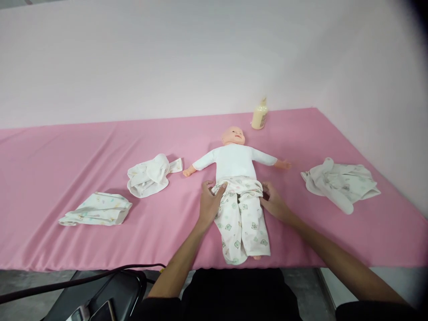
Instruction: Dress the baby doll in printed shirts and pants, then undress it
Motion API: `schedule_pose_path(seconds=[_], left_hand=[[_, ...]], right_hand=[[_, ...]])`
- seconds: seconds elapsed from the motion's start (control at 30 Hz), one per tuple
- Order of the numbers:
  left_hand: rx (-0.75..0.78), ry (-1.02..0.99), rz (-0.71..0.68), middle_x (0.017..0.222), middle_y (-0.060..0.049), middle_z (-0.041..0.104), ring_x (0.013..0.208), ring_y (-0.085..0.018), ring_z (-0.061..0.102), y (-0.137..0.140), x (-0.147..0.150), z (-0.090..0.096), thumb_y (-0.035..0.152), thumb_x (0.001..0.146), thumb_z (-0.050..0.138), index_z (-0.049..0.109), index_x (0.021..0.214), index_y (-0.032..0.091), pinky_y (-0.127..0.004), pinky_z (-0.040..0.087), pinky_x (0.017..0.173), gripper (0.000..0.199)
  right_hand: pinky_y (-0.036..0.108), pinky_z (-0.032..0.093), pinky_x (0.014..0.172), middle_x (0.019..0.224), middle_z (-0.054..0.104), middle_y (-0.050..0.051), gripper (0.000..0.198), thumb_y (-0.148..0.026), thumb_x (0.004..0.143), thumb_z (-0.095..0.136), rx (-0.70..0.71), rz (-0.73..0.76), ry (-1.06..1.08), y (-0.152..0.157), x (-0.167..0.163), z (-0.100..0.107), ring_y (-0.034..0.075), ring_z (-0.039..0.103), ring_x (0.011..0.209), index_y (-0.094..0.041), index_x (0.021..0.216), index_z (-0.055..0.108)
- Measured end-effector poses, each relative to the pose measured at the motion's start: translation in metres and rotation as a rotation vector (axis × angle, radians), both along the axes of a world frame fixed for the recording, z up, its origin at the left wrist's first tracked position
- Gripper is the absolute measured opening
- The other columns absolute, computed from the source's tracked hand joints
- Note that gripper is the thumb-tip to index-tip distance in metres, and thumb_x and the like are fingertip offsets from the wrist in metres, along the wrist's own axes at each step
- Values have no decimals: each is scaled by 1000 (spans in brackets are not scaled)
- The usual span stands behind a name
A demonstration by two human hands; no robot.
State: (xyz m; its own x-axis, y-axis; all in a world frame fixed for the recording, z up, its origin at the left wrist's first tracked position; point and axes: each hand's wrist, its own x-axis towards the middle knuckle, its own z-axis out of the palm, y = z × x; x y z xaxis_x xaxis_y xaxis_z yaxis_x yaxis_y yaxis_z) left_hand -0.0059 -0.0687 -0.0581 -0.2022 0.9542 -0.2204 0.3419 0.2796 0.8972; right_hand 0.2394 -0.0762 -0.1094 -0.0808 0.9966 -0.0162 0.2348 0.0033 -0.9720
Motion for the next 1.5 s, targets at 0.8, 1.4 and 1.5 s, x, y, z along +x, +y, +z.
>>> schedule_pose_path(seconds=[0.8,1.4,1.5], left_hand=[[281,328,-626,168,-19,0,155,-44,11,-109,-52,-15,62,55,89,-16,160,35,-64,36,117,151],[666,595,-513,164,-29,7,156,-40,12,-136,-23,-48,40,81,77,-9,163,15,-61,39,116,122],[640,582,-468,165,-27,6,156,-39,13,-139,-18,-52,41,79,79,-8,162,16,-59,40,117,123]], right_hand=[[58,33,120,170,13,13,129,-57,66,86,40,292,-350,-76,31,30,38,19,154,-32,162,4],[51,35,112,146,51,16,54,-44,100,54,668,173,-908,-45,-37,78,32,40,140,-18,146,42],[50,41,104,127,62,17,43,-41,101,51,697,236,-1022,-22,-77,93,32,53,121,-12,133,54]])
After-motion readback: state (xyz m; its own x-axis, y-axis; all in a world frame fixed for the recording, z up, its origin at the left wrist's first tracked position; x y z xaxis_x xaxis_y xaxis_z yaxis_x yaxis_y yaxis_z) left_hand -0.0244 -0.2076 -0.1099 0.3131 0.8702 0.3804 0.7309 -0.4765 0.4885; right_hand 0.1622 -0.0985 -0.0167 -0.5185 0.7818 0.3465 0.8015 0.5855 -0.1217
